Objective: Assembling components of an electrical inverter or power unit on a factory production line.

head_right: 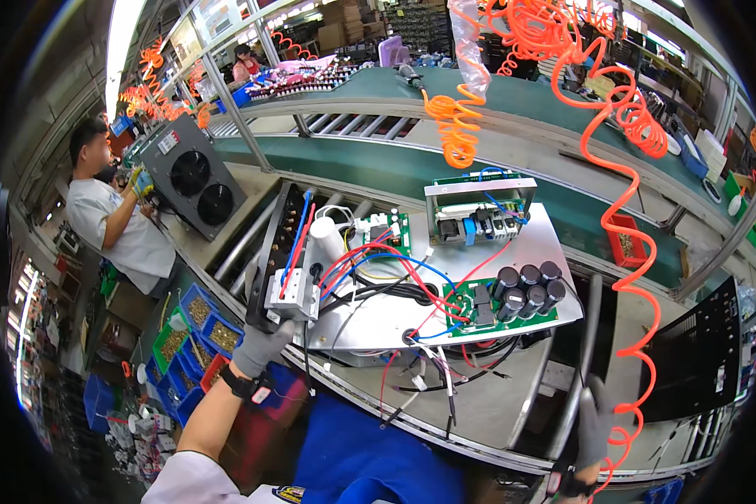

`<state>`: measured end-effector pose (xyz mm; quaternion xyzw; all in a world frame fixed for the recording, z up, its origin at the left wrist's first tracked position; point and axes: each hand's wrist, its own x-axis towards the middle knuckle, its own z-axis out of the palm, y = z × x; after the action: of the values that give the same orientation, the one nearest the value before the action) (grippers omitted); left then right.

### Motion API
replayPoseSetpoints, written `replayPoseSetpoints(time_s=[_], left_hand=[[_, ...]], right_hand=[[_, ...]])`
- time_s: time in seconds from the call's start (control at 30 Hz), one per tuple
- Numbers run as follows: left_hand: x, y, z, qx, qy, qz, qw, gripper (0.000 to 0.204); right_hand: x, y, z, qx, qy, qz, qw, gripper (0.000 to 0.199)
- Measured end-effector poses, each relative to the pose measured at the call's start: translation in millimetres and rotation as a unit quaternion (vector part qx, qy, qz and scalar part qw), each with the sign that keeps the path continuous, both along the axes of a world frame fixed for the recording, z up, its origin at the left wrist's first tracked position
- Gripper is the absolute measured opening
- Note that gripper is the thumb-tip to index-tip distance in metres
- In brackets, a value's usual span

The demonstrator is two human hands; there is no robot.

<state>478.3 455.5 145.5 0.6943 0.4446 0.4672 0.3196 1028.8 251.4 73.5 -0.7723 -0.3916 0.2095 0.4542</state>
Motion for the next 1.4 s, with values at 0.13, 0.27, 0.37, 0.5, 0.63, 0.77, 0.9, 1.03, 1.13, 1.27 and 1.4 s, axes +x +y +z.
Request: replayPoseSetpoints(time_s=[0.13, 0.27, 0.37, 0.5, 0.63, 0.77, 0.9, 1.03, 1.13, 1.27, 1.4], left_hand=[[1, 0, -4, 0.028, -0.078, -0.02, 0.996, 0.105], [-4, -4, -20, -0.007, -0.085, 0.018, 0.996, 0.092], [-14, -9, -29, -0.096, 0.069, 0.079, 0.99, 0.067], [-16, -13, -33, -0.113, 0.004, 0.18, 0.977, 0.058], [-2, -15, -28, -0.001, -0.04, 0.186, 0.982, 0.053], [15, -25, -25, -0.057, -0.077, 0.249, 0.964, 0.051], [6, -22, -32, -0.046, 0.006, 0.238, 0.97, 0.038], [-11, -15, -49, -0.035, 0.074, 0.142, 0.986, 0.036], [-9, -21, -48, -0.056, 0.044, 0.068, 0.995, 0.035], [5, -24, -32, -0.089, 0.022, 0.082, 0.992, 0.024], [11, -21, -36, -0.053, 0.049, 0.117, 0.99, 0.04]], right_hand=[[-38, -97, -9, 0.094, 0.394, 0.18, 0.896, 0.045], [-113, -223, -124, 0.035, 0.692, 0.019, 0.721, 0.039], [-167, -281, -194, -0.158, 0.701, -0.105, 0.687, 0.043], [-187, -245, -207, -0.205, 0.503, -0.073, 0.837, 0.043], [-194, -191, -181, -0.186, 0.37, -0.017, 0.91, 0.043], [-182, -179, -172, -0.158, 0.305, 0.009, 0.939, 0.043], [-185, -189, -173, -0.144, 0.269, 0.01, 0.952, 0.044], [-219, -197, -182, -0.119, 0.223, -0.015, 0.967, 0.044], [-243, -204, -189, -0.107, 0.202, -0.035, 0.973, 0.044], [-261, -208, -197, -0.092, 0.18, -0.065, 0.977, 0.045], [-273, -201, -194, -0.093, 0.141, -0.088, 0.982, 0.045]])
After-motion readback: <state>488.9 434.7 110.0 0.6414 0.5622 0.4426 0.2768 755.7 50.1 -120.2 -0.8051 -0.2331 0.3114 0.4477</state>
